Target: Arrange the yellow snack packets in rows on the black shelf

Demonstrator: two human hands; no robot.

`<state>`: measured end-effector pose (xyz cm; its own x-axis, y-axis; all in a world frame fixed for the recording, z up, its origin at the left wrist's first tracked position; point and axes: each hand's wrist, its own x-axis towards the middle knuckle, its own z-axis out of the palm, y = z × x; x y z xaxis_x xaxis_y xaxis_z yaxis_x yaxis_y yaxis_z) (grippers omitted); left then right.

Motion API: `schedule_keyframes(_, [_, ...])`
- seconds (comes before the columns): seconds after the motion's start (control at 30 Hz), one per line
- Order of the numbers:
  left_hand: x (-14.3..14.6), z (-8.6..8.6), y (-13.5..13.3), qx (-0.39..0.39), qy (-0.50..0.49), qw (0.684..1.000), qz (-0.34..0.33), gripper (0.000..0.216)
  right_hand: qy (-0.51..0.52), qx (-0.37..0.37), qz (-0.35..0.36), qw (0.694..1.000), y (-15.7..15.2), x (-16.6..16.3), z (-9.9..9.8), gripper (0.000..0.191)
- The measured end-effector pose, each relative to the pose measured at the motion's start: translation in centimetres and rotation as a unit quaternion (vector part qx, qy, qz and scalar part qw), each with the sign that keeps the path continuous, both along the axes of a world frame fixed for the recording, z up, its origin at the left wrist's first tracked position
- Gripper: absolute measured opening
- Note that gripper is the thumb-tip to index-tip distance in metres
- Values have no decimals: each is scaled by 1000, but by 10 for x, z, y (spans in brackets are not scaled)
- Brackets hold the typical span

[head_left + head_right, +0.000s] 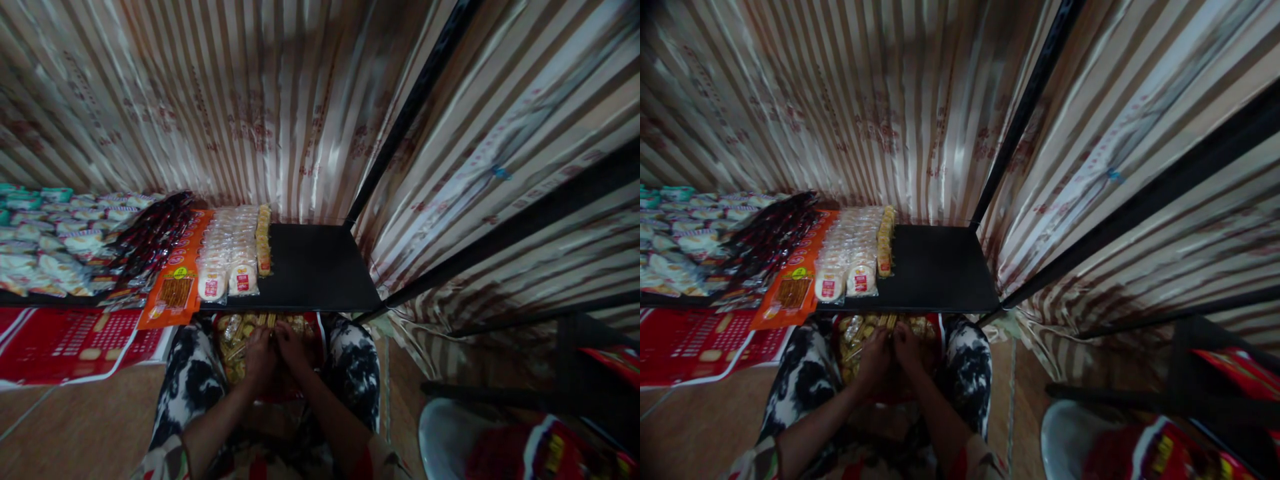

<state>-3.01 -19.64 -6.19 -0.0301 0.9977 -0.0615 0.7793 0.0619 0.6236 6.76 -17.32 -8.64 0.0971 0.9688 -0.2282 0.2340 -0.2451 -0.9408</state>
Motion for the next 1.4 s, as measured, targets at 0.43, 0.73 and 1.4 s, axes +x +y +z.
schedule_keyframes(0.43, [8, 38, -16, 17, -137, 990, 13, 42, 91, -11, -26, 995, -23, 21, 43, 35])
schedule_keyframes(0.73, [-12, 89, 13, 3, -90, 995, -42, 40, 139, -61, 24, 988, -3, 54, 103, 42])
schedule_keyframes(1.4, [31, 106, 47, -55, -440, 887, 129, 10, 174, 66, 25, 982, 30, 49, 117, 32])
